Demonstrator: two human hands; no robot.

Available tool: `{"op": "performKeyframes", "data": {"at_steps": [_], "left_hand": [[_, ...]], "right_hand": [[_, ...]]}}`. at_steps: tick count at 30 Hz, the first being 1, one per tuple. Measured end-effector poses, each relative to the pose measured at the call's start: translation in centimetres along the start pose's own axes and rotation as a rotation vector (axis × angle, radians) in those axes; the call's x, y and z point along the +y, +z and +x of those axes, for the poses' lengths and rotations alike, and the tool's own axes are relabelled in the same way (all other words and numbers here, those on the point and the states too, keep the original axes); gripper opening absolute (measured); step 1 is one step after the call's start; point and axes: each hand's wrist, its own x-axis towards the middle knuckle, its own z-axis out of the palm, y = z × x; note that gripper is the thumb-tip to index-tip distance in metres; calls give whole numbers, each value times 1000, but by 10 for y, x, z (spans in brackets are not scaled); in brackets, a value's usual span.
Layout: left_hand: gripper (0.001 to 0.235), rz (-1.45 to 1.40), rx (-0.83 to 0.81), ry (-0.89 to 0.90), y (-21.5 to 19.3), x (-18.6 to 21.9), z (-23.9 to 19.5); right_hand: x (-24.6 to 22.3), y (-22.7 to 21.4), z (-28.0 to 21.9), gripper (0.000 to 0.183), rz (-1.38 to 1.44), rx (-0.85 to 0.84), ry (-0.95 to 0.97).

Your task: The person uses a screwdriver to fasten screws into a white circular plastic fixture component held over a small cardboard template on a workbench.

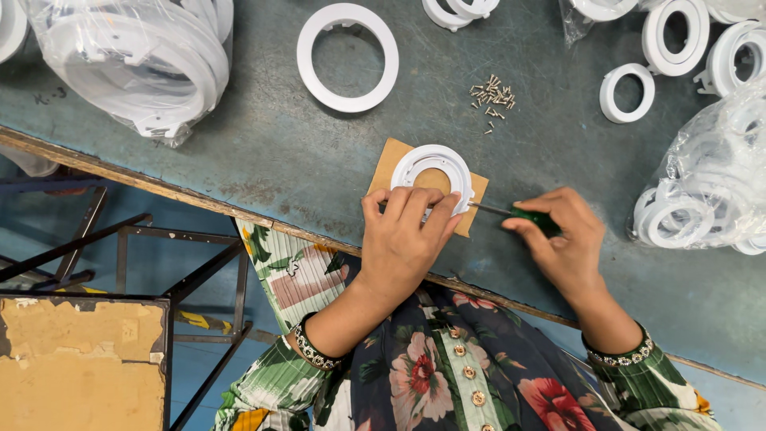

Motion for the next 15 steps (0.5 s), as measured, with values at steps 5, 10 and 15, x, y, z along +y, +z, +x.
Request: {"op": "performKeyframes", "data": {"at_steps": [5, 10, 15], "left_hand": [[32, -15, 1, -1, 0, 0, 0], [32, -3, 0, 4, 0, 0, 1], [33, 10, 0, 9, -1, 1, 2]], "right_hand": [[-2, 4, -1, 27, 22, -58, 116], [-1, 3, -2, 30, 18, -6, 54], [10, 4, -5, 15, -15, -89, 33]]}}
